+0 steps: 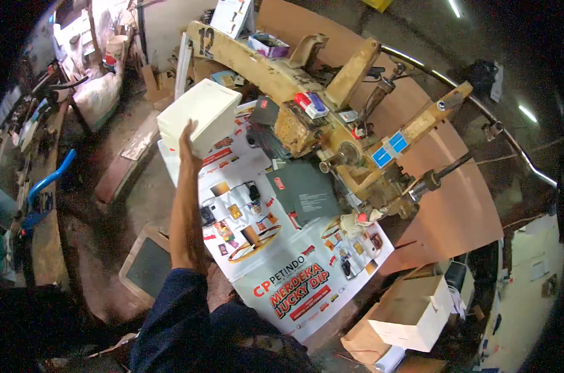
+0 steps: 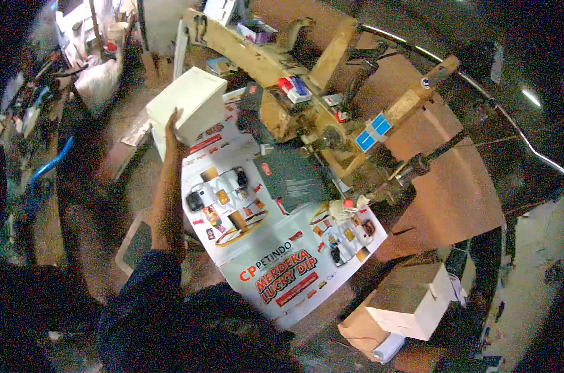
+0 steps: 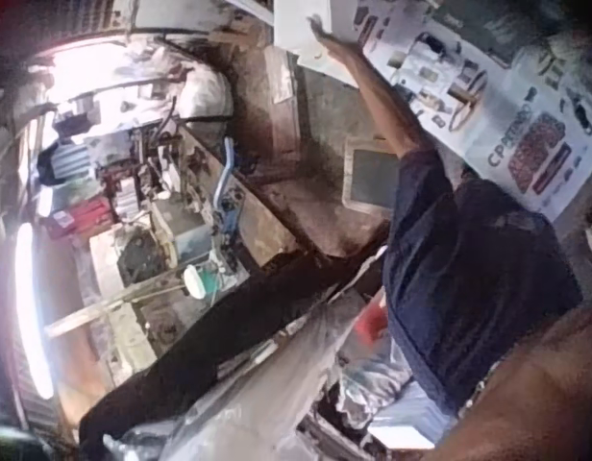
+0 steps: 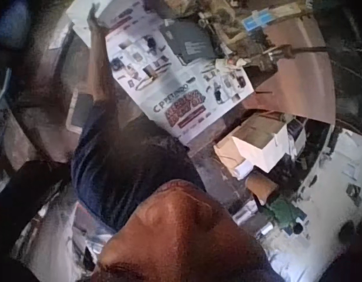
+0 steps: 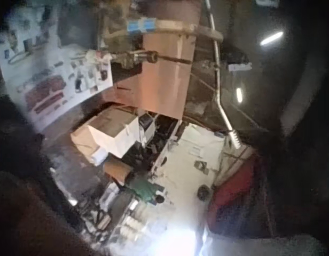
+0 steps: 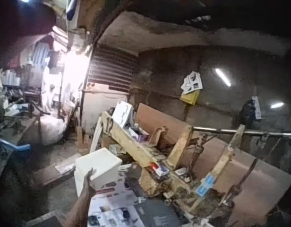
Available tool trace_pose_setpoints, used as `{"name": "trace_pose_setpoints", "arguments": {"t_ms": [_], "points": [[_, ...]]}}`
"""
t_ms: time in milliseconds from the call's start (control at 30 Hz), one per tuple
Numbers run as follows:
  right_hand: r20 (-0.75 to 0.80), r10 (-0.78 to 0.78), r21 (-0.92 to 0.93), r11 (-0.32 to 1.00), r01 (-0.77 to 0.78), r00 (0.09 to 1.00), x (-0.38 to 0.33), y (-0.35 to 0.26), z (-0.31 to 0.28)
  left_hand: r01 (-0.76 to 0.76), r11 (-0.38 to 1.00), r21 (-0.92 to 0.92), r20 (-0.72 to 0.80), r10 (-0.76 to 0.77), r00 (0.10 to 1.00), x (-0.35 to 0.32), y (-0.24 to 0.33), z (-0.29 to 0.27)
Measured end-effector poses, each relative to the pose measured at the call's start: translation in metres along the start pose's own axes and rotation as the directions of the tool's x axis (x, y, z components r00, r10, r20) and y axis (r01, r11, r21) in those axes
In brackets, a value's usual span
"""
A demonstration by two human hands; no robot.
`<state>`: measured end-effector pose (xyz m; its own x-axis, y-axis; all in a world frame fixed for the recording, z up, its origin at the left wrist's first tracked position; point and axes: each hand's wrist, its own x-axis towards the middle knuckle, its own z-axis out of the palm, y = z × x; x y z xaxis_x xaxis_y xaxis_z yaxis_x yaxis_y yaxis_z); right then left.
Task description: The person flips through the pages of several notebooks and then stacks them on a nearby surface.
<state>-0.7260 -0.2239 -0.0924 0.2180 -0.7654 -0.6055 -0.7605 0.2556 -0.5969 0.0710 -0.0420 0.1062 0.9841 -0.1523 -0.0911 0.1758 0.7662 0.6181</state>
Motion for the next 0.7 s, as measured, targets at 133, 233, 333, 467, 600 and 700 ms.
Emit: {"name": "trace_pose_setpoints", "arguments": {"t_ms": [133, 233, 333, 467, 600, 700], "points": [[-0.098, -0.047, 0.012, 0.999, 0.049, 0.994, -0.004, -0.002, -0.002, -0.046, 0.998, 0.041, 0.005, 0.046, 0.999, -0.006, 0.003, 0.001], [-0.172, -0.123, 0.011, 0.992, 0.127, 0.977, -0.006, -0.005, 0.003, 0.109, 0.990, 0.084, 0.082, -0.116, 0.990, -0.022, 0.017, 0.007], [-0.280, -0.226, -0.004, 0.972, 0.234, 0.933, -0.015, -0.021, -0.001, 0.131, 0.991, 0.032, 0.121, -0.134, 0.984, -0.045, 0.021, 0.005], [-0.506, -0.292, -0.104, 0.955, 0.278, 0.812, -0.056, -0.063, -0.017, 0.302, 0.950, 0.086, 0.216, -0.313, 0.925, -0.125, -0.019, -0.027], [-0.495, -0.308, -0.123, 0.950, 0.286, 0.812, -0.071, -0.156, 0.024, 0.405, 0.899, 0.168, 0.202, -0.434, 0.878, -0.233, -0.002, -0.057], [-0.398, -0.539, -0.010, 0.812, 0.584, 0.743, -0.043, -0.243, 0.077, -0.596, 0.413, 0.688, 0.618, 0.096, 0.780, -0.244, -0.043, -0.217]]}}
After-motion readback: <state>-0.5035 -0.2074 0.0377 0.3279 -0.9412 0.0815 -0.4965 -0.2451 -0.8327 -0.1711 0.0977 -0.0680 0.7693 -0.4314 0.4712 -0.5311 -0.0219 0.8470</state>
